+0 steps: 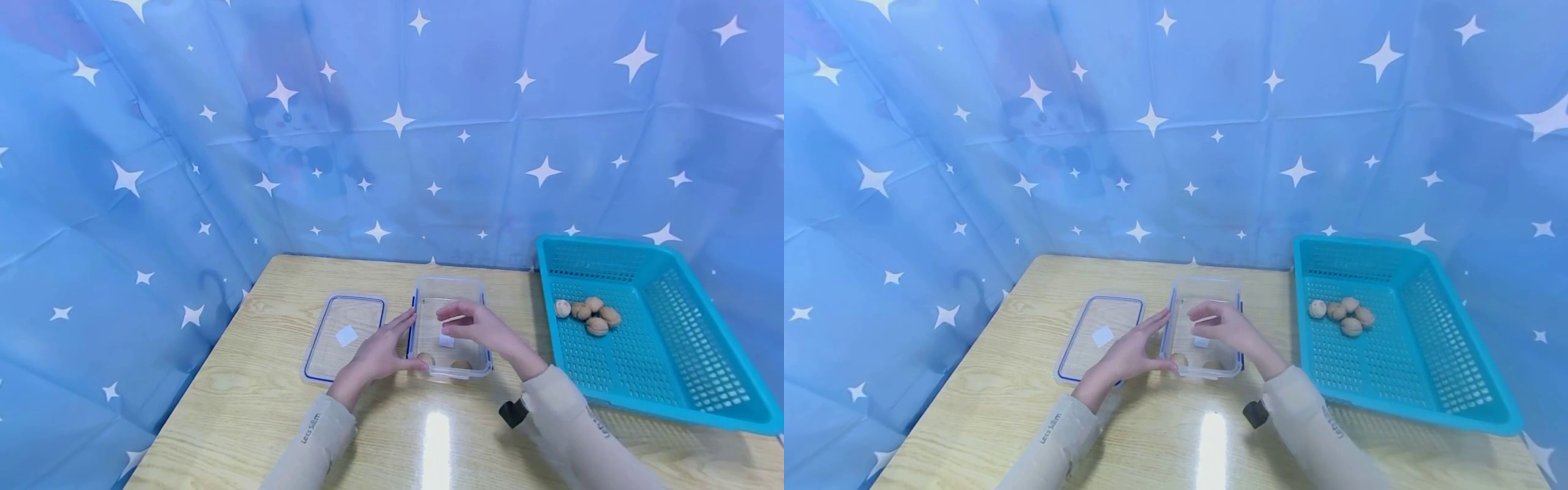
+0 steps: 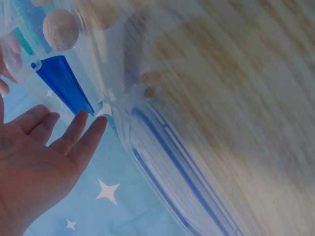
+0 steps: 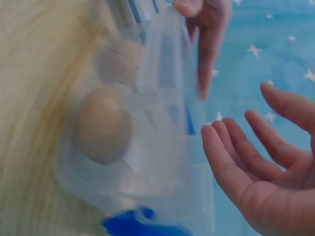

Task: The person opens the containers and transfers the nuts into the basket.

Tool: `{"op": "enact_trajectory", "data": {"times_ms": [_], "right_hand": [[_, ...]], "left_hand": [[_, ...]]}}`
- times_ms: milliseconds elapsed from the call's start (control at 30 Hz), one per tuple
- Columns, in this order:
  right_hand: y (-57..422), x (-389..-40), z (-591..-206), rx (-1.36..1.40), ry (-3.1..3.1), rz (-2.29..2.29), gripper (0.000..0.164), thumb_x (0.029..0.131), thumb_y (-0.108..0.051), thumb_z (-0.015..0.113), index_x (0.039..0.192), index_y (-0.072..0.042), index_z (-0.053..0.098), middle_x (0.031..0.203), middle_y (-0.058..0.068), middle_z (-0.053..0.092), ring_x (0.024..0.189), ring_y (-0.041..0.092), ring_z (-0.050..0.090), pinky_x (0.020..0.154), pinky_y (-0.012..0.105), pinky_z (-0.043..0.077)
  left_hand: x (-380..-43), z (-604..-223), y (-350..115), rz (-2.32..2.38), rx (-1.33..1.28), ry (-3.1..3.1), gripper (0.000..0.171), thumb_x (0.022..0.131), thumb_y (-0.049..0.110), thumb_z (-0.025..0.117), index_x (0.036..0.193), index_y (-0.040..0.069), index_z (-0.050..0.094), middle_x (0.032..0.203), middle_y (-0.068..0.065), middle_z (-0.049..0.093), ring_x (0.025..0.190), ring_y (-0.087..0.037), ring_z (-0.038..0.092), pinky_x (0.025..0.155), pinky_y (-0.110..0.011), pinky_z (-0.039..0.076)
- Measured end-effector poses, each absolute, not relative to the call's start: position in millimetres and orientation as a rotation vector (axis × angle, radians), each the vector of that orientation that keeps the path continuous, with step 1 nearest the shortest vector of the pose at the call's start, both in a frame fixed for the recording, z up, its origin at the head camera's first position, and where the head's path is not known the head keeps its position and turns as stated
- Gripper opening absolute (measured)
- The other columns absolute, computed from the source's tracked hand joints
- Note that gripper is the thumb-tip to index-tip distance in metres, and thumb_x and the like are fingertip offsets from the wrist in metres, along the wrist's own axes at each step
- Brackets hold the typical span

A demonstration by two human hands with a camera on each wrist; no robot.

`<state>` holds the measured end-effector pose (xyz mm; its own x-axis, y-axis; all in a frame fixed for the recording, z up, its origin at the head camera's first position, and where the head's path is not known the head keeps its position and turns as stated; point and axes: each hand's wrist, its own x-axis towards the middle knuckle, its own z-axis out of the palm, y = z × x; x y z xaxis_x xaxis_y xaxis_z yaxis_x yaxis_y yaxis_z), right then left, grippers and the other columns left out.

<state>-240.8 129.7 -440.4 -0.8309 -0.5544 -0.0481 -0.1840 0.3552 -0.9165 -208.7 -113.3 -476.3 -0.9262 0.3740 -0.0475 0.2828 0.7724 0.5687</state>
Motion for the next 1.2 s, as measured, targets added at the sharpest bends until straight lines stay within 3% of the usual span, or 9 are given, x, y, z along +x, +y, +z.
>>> {"op": "enact_trajectory", "data": {"times_ms": [200, 533, 900, 1200], "right_hand": [[115.9, -237.3, -457.3, -0.716, 2.178, -1.428, 0.045, 0.099, -0.020, 0.063, 0.133, 0.008, 0.054, 0.135, 0.032, 0.055, 0.119, 0.041, 0.061, 0.100, 0.045, 0.056], [99.9, -237.6, -484.3, -0.816, 2.181, -1.311, 0.039, 0.093, -0.004, 0.065, 0.127, 0.014, 0.057, 0.125, 0.032, 0.062, 0.116, 0.045, 0.063, 0.099, 0.045, 0.056], [94.1, -240.5, -489.2, -0.839, 2.317, -1.130, 0.023, 0.090, -0.001, 0.068, 0.112, 0.006, 0.069, 0.112, 0.021, 0.071, 0.100, 0.031, 0.071, 0.086, 0.032, 0.061], [94.5, -241.0, -491.9, -0.805, 2.360, -1.142, 0.019, 0.089, -0.004, 0.071, 0.108, 0.003, 0.071, 0.107, 0.016, 0.073, 0.098, 0.028, 0.071, 0.085, 0.033, 0.062]], "left_hand": [[-207.6, -475.4, -113.3, 0.866, 0.527, 2.809, 0.104, 0.076, 0.059, 0.078, 0.158, 0.021, 0.028, 0.168, 0.004, 0.021, 0.150, -0.032, 0.031, 0.116, -0.055, 0.039], [-208.2, -476.5, -112.2, 0.858, 0.539, 2.818, 0.104, 0.076, 0.058, 0.079, 0.159, 0.021, 0.028, 0.168, 0.003, 0.021, 0.150, -0.033, 0.031, 0.116, -0.055, 0.039], [-207.8, -477.4, -113.0, 0.868, 0.548, 2.817, 0.104, 0.076, 0.058, 0.079, 0.158, 0.020, 0.029, 0.168, 0.007, 0.020, 0.150, -0.032, 0.032, 0.116, -0.053, 0.040], [-207.8, -476.7, -112.9, 0.877, 0.540, 2.813, 0.103, 0.077, 0.059, 0.078, 0.158, 0.021, 0.029, 0.168, 0.006, 0.021, 0.150, -0.033, 0.031, 0.115, -0.054, 0.041]]}}
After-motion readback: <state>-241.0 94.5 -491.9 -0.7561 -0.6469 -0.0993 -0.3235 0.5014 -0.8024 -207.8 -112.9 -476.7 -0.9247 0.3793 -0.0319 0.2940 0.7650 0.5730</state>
